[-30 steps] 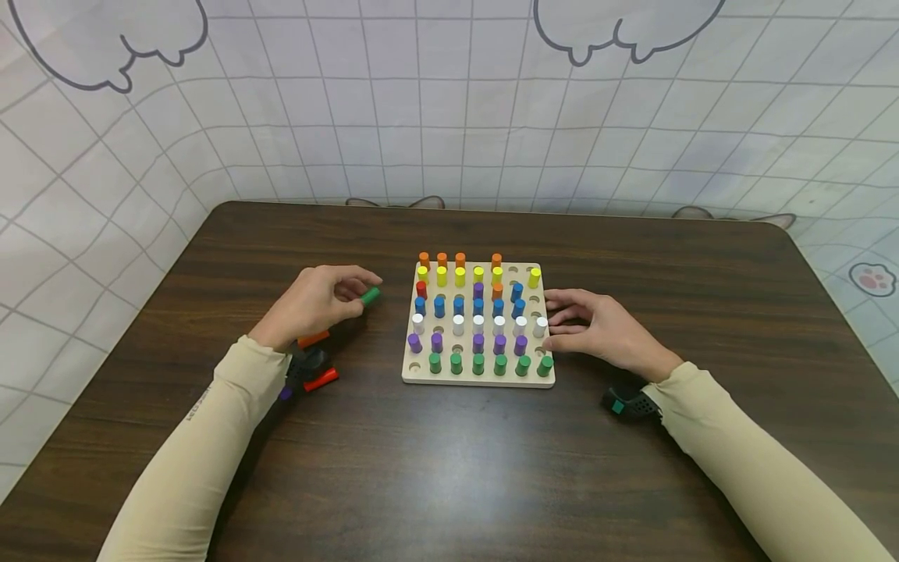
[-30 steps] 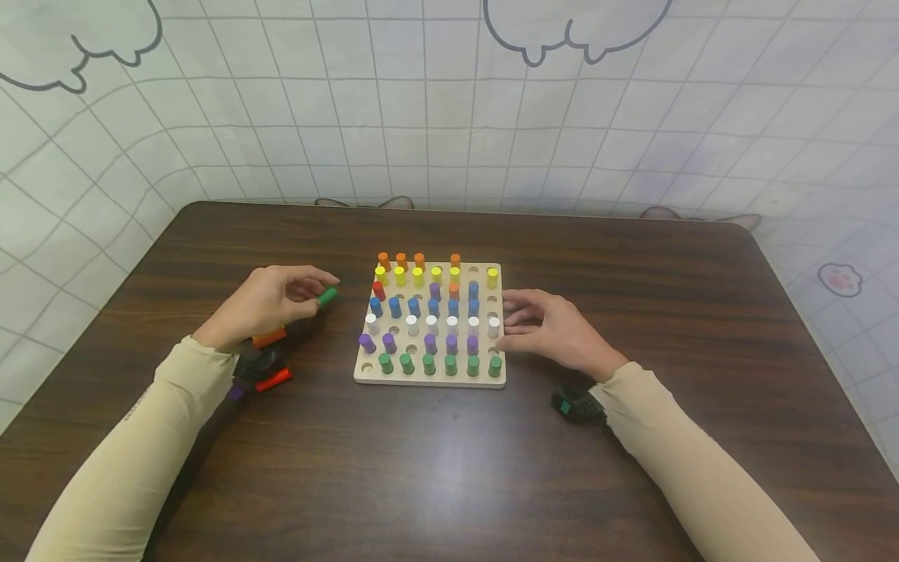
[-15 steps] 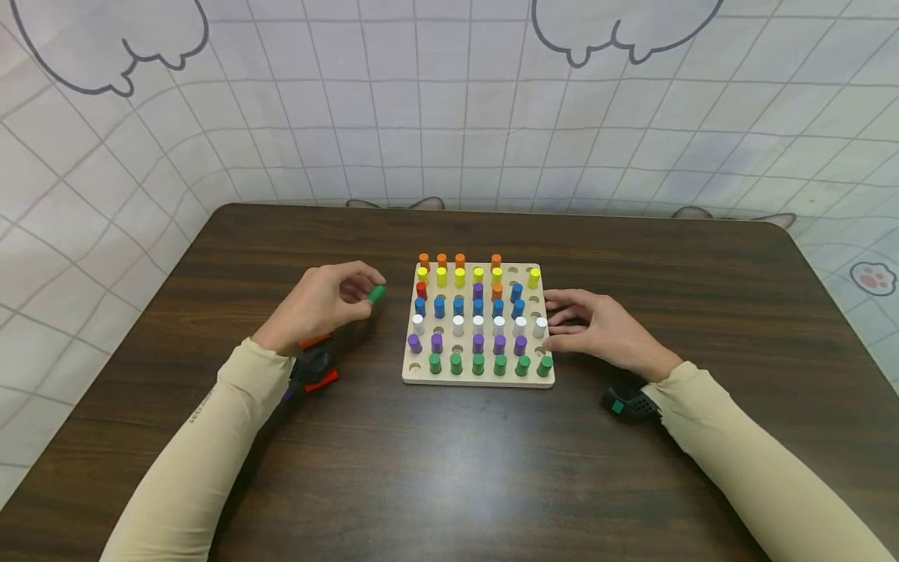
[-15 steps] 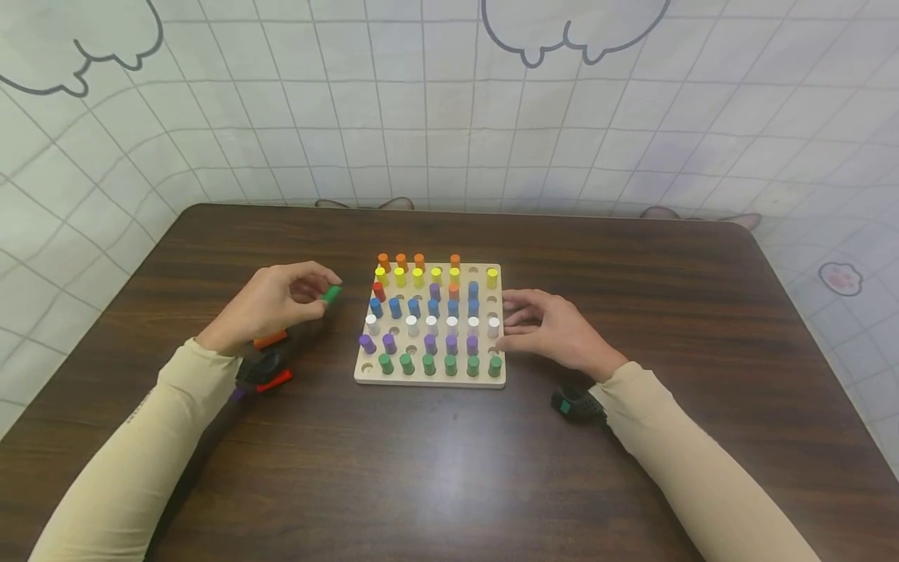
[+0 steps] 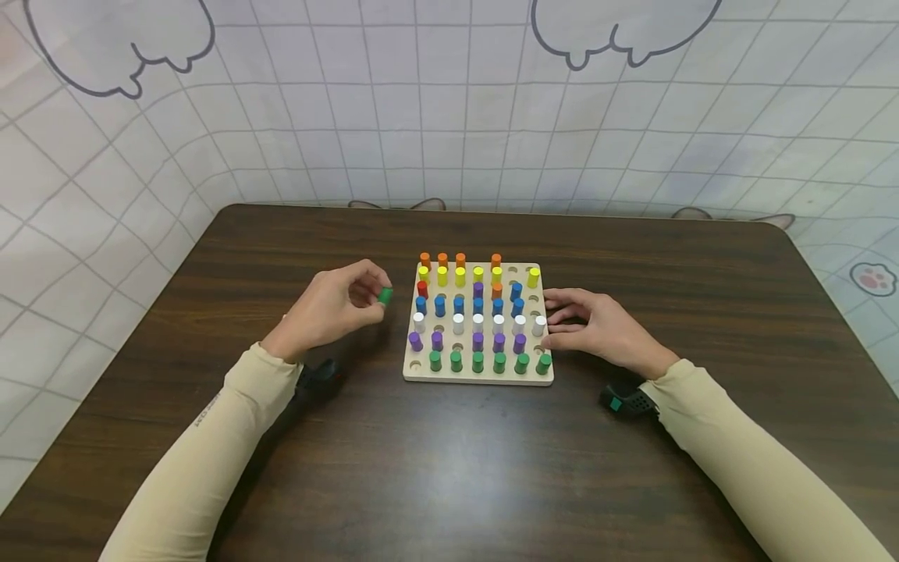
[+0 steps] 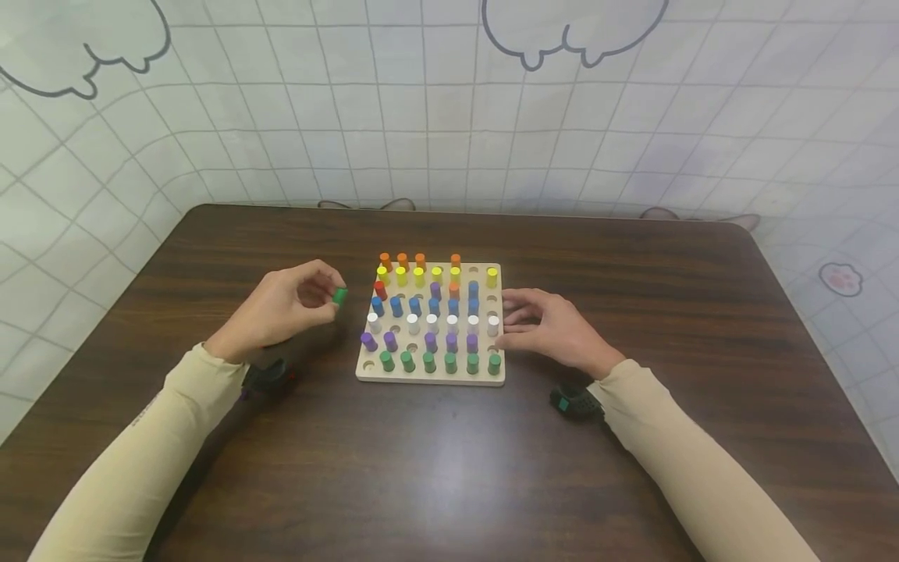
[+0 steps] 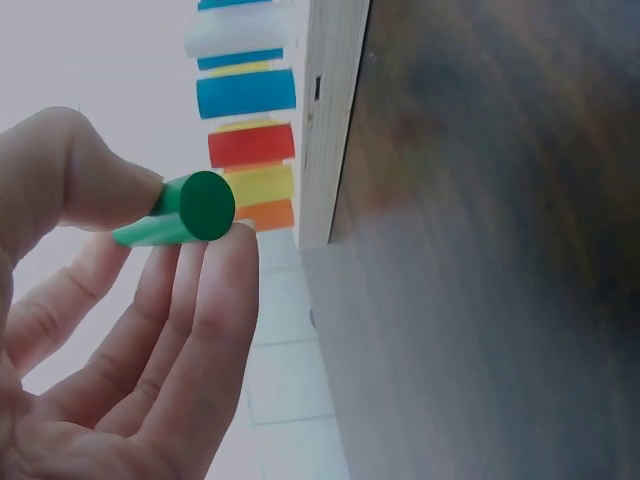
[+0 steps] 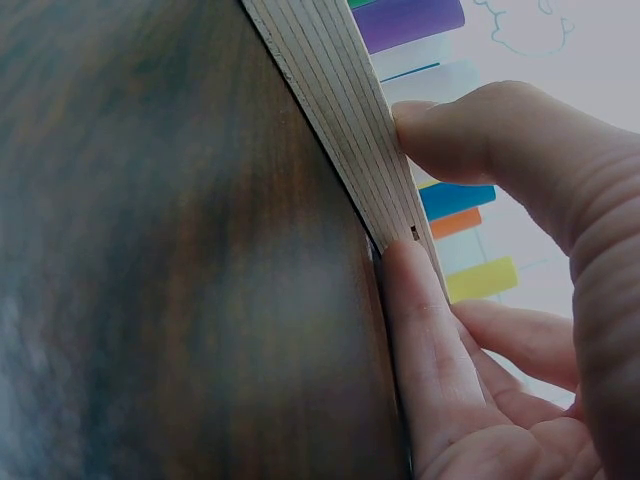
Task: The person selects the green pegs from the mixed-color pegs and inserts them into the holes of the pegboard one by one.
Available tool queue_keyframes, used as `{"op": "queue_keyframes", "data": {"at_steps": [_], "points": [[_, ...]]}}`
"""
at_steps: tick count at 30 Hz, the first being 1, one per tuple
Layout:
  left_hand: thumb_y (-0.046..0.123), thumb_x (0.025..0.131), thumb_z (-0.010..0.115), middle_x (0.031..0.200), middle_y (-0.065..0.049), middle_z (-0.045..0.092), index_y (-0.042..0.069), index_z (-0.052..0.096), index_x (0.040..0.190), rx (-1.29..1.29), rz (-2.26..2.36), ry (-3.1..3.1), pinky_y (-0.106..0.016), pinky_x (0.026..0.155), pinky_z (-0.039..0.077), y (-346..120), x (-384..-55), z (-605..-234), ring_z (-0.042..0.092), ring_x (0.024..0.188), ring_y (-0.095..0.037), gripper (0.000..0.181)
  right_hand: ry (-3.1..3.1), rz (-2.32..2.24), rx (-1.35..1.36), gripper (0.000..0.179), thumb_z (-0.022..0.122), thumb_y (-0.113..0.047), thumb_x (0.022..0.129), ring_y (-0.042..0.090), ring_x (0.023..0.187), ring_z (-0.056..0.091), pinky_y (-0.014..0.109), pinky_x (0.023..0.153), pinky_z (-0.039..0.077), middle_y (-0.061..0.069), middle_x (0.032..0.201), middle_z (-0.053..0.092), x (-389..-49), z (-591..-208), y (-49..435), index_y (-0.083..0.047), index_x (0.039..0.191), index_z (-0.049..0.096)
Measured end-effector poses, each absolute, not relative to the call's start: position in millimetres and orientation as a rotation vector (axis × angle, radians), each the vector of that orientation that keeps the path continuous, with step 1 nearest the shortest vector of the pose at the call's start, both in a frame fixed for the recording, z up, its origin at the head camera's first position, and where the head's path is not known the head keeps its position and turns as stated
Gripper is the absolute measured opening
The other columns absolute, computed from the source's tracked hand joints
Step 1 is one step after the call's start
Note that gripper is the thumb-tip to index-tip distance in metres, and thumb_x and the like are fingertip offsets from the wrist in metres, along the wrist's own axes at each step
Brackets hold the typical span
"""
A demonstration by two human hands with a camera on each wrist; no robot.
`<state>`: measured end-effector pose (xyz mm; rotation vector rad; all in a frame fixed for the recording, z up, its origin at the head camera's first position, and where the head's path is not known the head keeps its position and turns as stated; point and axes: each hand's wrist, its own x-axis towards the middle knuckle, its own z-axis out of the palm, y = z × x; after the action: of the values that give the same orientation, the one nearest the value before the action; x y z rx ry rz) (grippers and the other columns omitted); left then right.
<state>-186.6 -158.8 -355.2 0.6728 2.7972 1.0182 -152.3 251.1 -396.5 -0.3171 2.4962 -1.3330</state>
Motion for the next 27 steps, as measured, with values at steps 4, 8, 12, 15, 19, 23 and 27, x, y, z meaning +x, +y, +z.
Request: {"op": "queue_keyframes", "data": {"at_steps": [4, 8, 12, 15, 19, 23, 27], "points": [[0.011, 0.089, 0.07, 0.104, -0.003, 0.072, 0.015, 0.065, 0.114, 0.687, 1.032, 2.792, -0.035, 0.087, 0.061, -157.1, -181.6, -355.8, 0.068, 0.093, -0.018, 0.025, 2.502, -1.321, -0.316, 0.08, 0.086, -0.033, 0.085, 0.024, 0.117, 0.064, 0.011, 0.089, 0.054, 0.011, 0.133, 0.067, -152.1, -396.5, 251.5, -0.012, 0.153, 0.048], [0.01, 0.089, 0.071, 0.103, -0.001, 0.072, 0.017, 0.065, 0.112, 0.728, 1.052, 2.782, -0.035, 0.086, 0.061, -155.4, -175.8, -354.7, 0.068, 0.091, -0.016, 0.025, 2.505, -1.317, -0.316, 0.08, 0.086, -0.033, 0.085, 0.024, 0.118, 0.065, 0.01, 0.089, 0.054, 0.011, 0.134, 0.066, -152.5, -396.0, 251.8, -0.011, 0.153, 0.047], [0.01, 0.089, 0.071, 0.103, 0.0, 0.072, 0.017, 0.065, 0.112, 0.773, 1.08, 2.753, -0.036, 0.087, 0.062, -153.9, -169.1, -354.3, 0.069, 0.092, -0.015, 0.025, 2.499, -1.327, -0.321, 0.08, 0.086, -0.032, 0.085, 0.025, 0.118, 0.064, 0.011, 0.089, 0.054, 0.011, 0.134, 0.066, -153.3, -396.2, 251.8, -0.011, 0.153, 0.047], [0.009, 0.089, 0.072, 0.105, -0.001, 0.071, 0.017, 0.064, 0.114, 0.793, 1.095, 2.726, -0.037, 0.09, 0.063, -152.9, -164.0, -354.4, 0.07, 0.094, -0.015, 0.027, 2.492, -1.332, -0.327, 0.08, 0.086, -0.032, 0.085, 0.025, 0.119, 0.064, 0.012, 0.088, 0.054, 0.011, 0.135, 0.066, -153.9, -396.8, 251.6, -0.012, 0.153, 0.047], [0.007, 0.089, 0.074, 0.109, -0.001, 0.073, 0.016, 0.064, 0.116, 0.815, 1.113, 2.698, -0.038, 0.091, 0.063, -151.5, -158.3, -353.8, 0.071, 0.096, -0.015, 0.03, 2.493, -1.332, -0.327, 0.081, 0.085, -0.032, 0.085, 0.025, 0.119, 0.064, 0.011, 0.088, 0.054, 0.011, 0.136, 0.065, -154.1, -396.9, 251.3, -0.011, 0.153, 0.047], [0.007, 0.088, 0.074, 0.11, -0.001, 0.074, 0.015, 0.067, 0.115, 0.858, 1.108, 2.691, -0.036, 0.09, 0.064, -150.9, -153.9, -354.0, 0.071, 0.094, -0.014, 0.029, 2.496, -1.329, -0.325, 0.081, 0.085, -0.031, 0.086, 0.025, 0.119, 0.065, 0.01, 0.088, 0.054, 0.011, 0.137, 0.064, -153.9, -396.7, 251.1, -0.01, 0.154, 0.046], [0.006, 0.088, 0.075, 0.109, -0.002, 0.075, 0.014, 0.067, 0.113, 0.904, 1.103, 2.678, -0.034, 0.089, 0.064, -149.9, -150.4, -355.3, 0.072, 0.093, -0.013, 0.027, 2.496, -1.325, -0.326, 0.08, 0.085, -0.031, 0.086, 0.025, 0.119, 0.064, 0.01, 0.088, 0.054, 0.011, 0.136, 0.064, -153.3, -396.5, 251.2, -0.011, 0.154, 0.046]]}}
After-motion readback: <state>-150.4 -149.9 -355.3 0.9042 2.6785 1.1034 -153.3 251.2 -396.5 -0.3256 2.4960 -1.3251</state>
